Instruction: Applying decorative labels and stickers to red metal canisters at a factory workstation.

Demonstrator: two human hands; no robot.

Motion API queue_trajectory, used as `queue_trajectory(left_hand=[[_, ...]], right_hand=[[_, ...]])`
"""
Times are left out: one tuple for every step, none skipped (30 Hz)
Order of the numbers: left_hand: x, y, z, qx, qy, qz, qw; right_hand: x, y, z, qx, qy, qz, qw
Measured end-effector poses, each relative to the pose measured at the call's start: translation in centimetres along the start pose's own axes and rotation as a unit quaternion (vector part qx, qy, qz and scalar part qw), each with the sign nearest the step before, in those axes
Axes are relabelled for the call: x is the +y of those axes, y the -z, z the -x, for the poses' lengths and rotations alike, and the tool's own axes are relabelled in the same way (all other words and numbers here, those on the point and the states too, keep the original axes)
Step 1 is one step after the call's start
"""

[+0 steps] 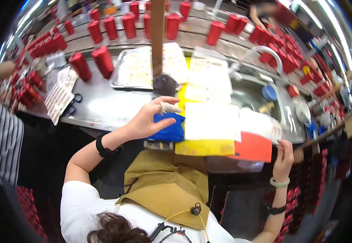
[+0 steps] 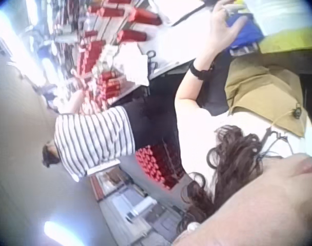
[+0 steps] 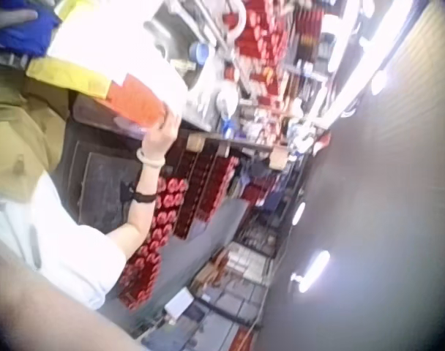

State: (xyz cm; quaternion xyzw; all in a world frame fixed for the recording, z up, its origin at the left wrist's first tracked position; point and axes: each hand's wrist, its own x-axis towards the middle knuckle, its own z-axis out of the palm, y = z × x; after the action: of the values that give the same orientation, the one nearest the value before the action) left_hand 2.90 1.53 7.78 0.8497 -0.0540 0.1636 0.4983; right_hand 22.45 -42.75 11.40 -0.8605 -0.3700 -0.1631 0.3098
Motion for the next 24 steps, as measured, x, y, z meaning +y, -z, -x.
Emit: queue_trajectory(left_hand=[[-0.8,1.7,0.3,0.042,-0.006,-0.009,0.999],[-1.5,3.8,0.7,0.064,-0.004,-0.098,0.993],[-3.4,5.8,1.2,0.137,0.018,-0.1,0.985],[-5.5,7.8,1.5,0.207,0.041,-0.101,0.972],[-7.6,10.4,1.2,0.296,0.055,-0.119,0.946],[-9.6,13.2,0.5,0.379,0.069,-0.138,0.913],[-11.5,16.0,0.0,0.428,0.072,-0.246,0.866],[-13.4,18.6,-0.4,0.469,0.075,-0.352,0.807],[-16.0,20.7,-0.7,0.483,0.104,-0.353,0.795],[-18.2,22.0,-1.0,0.493,0.129,-0.349,0.786],[-19.4,22.2,-1.6,0.498,0.181,-0.321,0.785],[-21.0,22.8,-1.8,0.554,0.146,-0.288,0.767],[-22.3,23.5,-2.4,0.542,0.176,-0.246,0.784],[-23.3,24.4,-2.3,0.529,0.207,-0.203,0.797],[-23.9,24.9,-1.9,0.526,0.208,-0.201,0.8],[-24.3,25.3,-1.2,0.539,0.163,-0.176,0.808],[-24.7,25.5,-0.6,0.55,0.119,-0.151,0.813],[-22.7,24.8,-0.7,0.576,0.119,-0.202,0.783],[-20.8,24.3,-0.8,0.585,0.065,-0.146,0.795],[-19.0,24.1,-0.6,0.59,0.013,-0.093,0.802],[-16.6,23.6,0.0,0.58,0.031,-0.042,0.813],[-13.8,22.8,0.5,0.57,0.05,0.009,0.82],[-10.9,21.3,0.6,0.558,0.033,0.025,0.829],[-9.6,19.8,1.4,0.533,0.03,0.056,0.844]], right_hand=[[-0.9,-2.1,-3.6,-0.017,0.044,-0.014,0.999],[-2.1,-4.2,-6.9,-0.035,0.086,-0.026,0.995],[-3.3,-6.6,-10.1,-0.061,0.115,-0.052,0.99],[-4.7,-8.8,-12.9,-0.087,0.141,-0.079,0.983],[-6.6,-10.3,-15.3,-0.133,0.104,-0.114,0.979],[-7.7,-12.6,-17.4,-0.111,0.17,-0.139,0.969],[-9.5,-14.2,-19.1,-0.132,0.173,-0.16,0.963],[-11.4,-15.7,-20.6,-0.153,0.175,-0.18,0.956],[-12.7,-17.3,-21.7,-0.152,0.208,-0.189,0.948],[-13.8,-18.6,-22.6,-0.149,0.236,-0.193,0.941],[-14.8,-19.6,-23.6,-0.153,0.275,-0.162,0.935],[-15.4,-20.2,-24.7,-0.155,0.281,-0.164,0.933],[-15.0,-20.6,-25.5,-0.151,0.3,-0.149,0.93],[-14.6,-21.0,-26.1,-0.147,0.319,-0.135,0.927],[-14.7,-21.2,-26.5,-0.156,0.304,-0.143,0.929],[-14.7,-21.3,-26.5,-0.158,0.301,-0.142,0.93],[-14.7,-21.4,-26.3,-0.17,0.3,-0.141,0.928],[-14.1,-21.2,-26.1,-0.18,0.294,-0.137,0.929],[-13.3,-20.8,-25.6,-0.193,0.272,-0.129,0.934],[-12.9,-20.9,-24.9,-0.19,0.267,-0.128,0.936],[-12.5,-20.9,-24.1,-0.192,0.226,-0.138,0.945],[-12.3,-20.9,-23.4,-0.195,0.186,-0.146,0.952],[-12.8,-21.3,-22.6,-0.192,0.17,-0.174,0.951],[-13.6,-21.9,-21.5,-0.196,0.165,-0.176,0.95]])
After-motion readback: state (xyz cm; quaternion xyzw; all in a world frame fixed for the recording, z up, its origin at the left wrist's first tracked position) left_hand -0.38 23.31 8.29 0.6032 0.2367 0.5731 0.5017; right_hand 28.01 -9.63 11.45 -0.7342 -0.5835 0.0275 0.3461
